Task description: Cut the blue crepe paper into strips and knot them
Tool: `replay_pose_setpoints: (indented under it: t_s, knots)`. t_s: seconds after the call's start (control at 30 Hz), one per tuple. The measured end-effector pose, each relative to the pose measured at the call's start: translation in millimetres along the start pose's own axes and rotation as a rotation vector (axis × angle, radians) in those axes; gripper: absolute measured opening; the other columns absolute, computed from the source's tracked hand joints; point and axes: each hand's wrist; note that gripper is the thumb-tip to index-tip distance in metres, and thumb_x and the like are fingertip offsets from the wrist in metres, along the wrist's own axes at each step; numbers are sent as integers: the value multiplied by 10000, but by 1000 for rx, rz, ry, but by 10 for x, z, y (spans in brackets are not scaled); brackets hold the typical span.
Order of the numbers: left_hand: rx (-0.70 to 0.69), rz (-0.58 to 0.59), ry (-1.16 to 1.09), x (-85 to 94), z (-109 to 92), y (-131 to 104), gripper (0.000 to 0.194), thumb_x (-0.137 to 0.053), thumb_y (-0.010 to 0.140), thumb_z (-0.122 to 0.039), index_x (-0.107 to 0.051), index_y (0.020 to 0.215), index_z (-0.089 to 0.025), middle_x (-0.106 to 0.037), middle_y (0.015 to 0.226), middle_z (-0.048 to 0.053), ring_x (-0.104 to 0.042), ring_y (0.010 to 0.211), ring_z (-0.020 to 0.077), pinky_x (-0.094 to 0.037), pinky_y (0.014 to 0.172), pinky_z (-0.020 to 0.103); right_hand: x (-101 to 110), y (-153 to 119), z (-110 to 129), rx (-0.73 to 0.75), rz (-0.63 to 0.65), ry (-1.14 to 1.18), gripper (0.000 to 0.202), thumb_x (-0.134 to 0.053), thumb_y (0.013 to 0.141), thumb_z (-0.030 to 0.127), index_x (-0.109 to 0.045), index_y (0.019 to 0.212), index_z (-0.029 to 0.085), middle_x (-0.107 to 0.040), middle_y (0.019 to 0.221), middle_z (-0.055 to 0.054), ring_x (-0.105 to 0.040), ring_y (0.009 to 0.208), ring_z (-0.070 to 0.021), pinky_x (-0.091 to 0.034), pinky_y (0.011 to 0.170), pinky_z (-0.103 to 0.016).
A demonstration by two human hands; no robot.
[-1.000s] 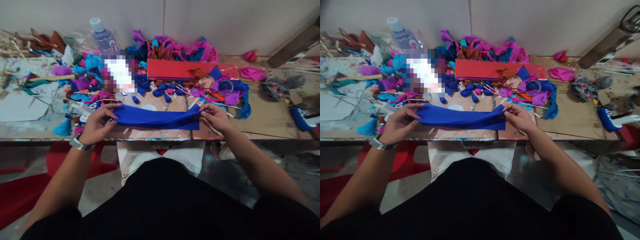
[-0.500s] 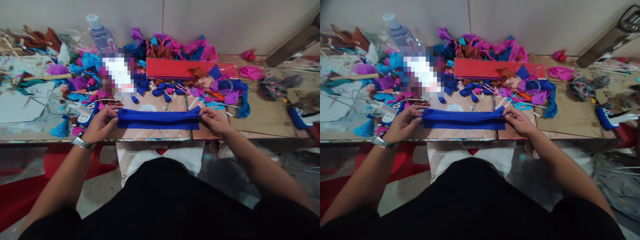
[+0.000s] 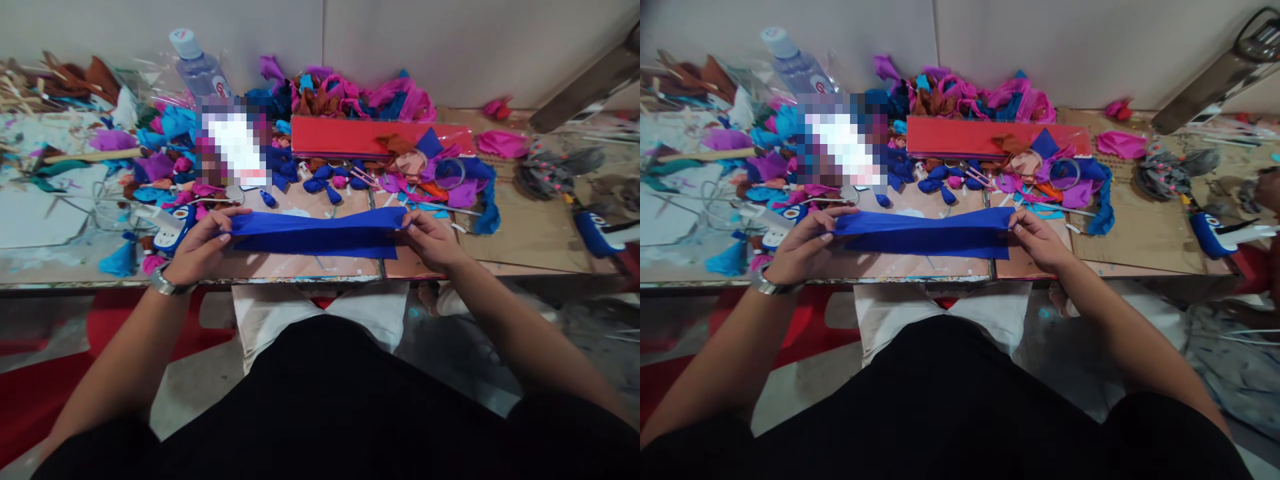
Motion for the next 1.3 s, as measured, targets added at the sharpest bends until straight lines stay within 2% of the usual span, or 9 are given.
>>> replay_pose_setpoints:
  t_s: [0.07,0.13,0.23,0.37,0.5,0.77,1.07,1.23,1.3]
  knots:
    - [-38,38,139,48,-22,6,174,-604,1015,-328,-485,985,-204,-529,1570,156,-459,1499,321,-386,1205,588,16,-20,11,-15,3,-86,323,-779,889,555,-647,1024,293,-633,889,-5,-652,727,-190,-570,715,-341]
    - [-66,86,285,108,-35,28,178,-603,1024,-337,-511,990,-188,-532,1567,174,-483,1476,319,-358,1216,578,26,-33,33,9,8,-225,324,-776,886,570,-688,1011,285,-653,850,-11,-629,692,-190,-542,668,-332]
    - [-82,126,401,203,-17,80,181,-604,1028,-341,-536,1011,-174,-525,1563,187,-499,1464,313,-417,1177,536,24,-31,89,103,33,-436,320,-773,888,574,-753,950,261,-704,889,-41,-652,784,-215,-534,732,-347]
    - [-68,157,496,309,42,143,180,-623,1014,-344,-588,1005,-168,-541,1535,153,-529,1436,291,-479,1133,484,24,-17,174,176,137,-561,304,-740,920,552,-774,923,250,-725,885,-56,-665,822,-232,-535,779,-362]
    - [-98,236,666,345,46,178,131,-652,973,-331,-619,950,-206,-573,1512,82,-551,1404,281,-479,1148,503,72,-14,205,234,246,-616,221,-724,954,466,-772,956,250,-724,902,-54,-665,854,-228,-517,820,-359]
    - [-104,283,826,310,11,213,76,-651,882,-294,-634,927,-235,-538,1549,46,-561,1396,296,-476,1169,525,162,21,172,381,312,-720,142,-751,940,371,-828,961,253,-646,848,-48,-614,811,-206,-448,734,-335]
    - [-109,249,860,295,55,210,91,-687,832,-268,-625,892,-239,-550,1537,50,-576,1366,311,-469,1162,532,181,16,182,358,352,-729,171,-752,928,371,-870,1033,305,-657,863,-57,-613,808,-210,-456,717,-339]
    - [-113,271,908,261,29,200,99,-648,856,-247,-639,949,-213,-517,1566,74,-544,1395,315,-445,1189,519,160,-4,222,361,398,-709,223,-752,902,300,-868,1091,316,-719,995,-82,-663,909,-248,-512,825,-380]
    - [-120,265,937,248,21,193,92,-638,865,-243,-626,954,-223,-511,1572,68,-542,1402,319,-458,1180,519,145,-12,235,357,395,-686,222,-744,892,278,-875,1066,321,-725,979,-79,-675,906,-254,-527,869,-400]
Point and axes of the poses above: each hand's wrist, its own y-axis towards the middle knuckle, its own x-axis out of the back of the hand, z = x × y
